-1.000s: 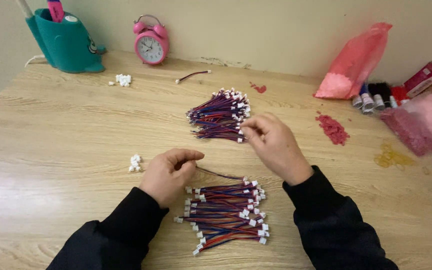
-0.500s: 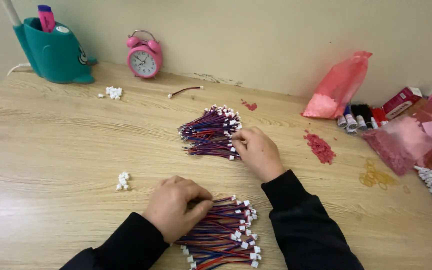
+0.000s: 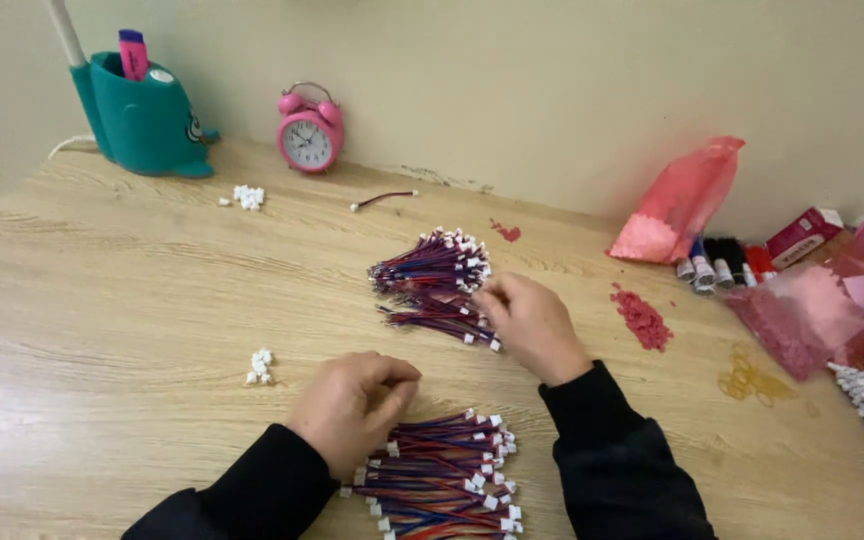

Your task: Attaching small plastic connectors to the ends of pre-cut wire bundles

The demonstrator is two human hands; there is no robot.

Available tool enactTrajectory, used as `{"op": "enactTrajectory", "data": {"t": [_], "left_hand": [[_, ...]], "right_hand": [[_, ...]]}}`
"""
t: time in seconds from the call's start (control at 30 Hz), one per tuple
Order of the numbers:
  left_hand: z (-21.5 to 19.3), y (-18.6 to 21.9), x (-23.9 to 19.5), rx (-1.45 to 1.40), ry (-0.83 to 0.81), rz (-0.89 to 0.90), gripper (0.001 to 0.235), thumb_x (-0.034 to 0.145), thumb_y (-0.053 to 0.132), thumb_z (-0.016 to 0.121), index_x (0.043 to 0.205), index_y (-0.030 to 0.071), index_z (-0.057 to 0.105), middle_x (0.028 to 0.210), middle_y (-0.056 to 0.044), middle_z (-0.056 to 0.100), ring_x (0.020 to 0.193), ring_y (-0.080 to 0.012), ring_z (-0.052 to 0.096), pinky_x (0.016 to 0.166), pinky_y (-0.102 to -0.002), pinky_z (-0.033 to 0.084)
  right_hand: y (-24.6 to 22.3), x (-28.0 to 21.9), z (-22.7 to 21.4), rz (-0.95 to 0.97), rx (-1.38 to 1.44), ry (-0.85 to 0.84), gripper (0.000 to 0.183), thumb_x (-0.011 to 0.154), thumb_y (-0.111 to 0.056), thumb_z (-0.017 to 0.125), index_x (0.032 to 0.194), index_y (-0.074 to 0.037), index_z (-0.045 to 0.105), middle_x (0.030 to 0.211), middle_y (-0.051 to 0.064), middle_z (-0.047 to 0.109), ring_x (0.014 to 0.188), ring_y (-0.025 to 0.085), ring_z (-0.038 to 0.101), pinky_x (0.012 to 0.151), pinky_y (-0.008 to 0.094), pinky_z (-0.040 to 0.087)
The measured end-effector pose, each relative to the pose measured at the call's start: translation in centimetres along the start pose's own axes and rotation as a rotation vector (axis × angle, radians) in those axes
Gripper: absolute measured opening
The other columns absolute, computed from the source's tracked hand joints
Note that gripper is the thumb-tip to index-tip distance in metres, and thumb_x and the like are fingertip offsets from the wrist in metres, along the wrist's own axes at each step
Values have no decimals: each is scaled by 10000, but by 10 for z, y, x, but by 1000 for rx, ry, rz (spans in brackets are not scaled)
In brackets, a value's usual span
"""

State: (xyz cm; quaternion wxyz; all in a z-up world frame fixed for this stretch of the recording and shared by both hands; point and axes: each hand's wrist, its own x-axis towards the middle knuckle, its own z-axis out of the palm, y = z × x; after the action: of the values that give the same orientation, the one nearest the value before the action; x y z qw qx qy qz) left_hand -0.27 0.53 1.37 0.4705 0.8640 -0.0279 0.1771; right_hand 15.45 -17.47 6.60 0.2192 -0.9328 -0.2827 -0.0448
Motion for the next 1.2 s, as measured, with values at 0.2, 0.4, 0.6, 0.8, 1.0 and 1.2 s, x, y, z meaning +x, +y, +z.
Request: {"op": "enactTrajectory", "data": {"t": [0.2,0.4,0.6,0.8,1.0,1.2], "left_hand": [[-6,0,1,-23,284,147,159,839,189,626,943,134,734,840,-18,759,774,-163,722,715,-296,544],[-27,32,-4,35,464,347,133,895,133,604,989,88,688,899,-53,730,797,-174,687,719,-300,526],[-33,41,-5,292,509,445,242,907,268,613,1119,156,641,1070,-18,686,991,-179,638,1005,-417,346],[-22,17,-3,95,244,249,193,908,292,648,1059,199,724,919,-17,728,977,-286,669,1013,-573,307],[-13,15,0,-311,191,-59,129,863,218,712,946,150,783,733,-49,755,770,-159,716,795,-368,547],[-17,28,2,-450,135,-158,134,855,181,711,949,122,787,705,-37,740,729,-69,617,673,-288,577]], "right_hand": [[1,-8,-11,202,814,-4,145,957,-126,563,990,-12,648,838,118,669,758,169,652,692,272,575],[3,-13,-2,7,907,13,115,957,-92,553,1050,-44,599,912,72,641,781,168,698,661,267,589],[-60,-48,-29,-270,549,-92,174,944,-152,563,1108,-95,581,865,-4,646,781,102,580,749,257,489],[-94,-62,-37,-381,355,-87,219,925,-161,603,1138,-112,623,744,88,682,688,213,635,679,367,545],[-85,-59,-28,-312,475,-80,226,934,-192,606,1137,-99,642,709,71,644,660,161,560,646,328,504],[-92,-58,-30,-334,425,-120,155,917,-207,629,983,-84,698,670,114,640,645,199,608,622,353,506]]}}
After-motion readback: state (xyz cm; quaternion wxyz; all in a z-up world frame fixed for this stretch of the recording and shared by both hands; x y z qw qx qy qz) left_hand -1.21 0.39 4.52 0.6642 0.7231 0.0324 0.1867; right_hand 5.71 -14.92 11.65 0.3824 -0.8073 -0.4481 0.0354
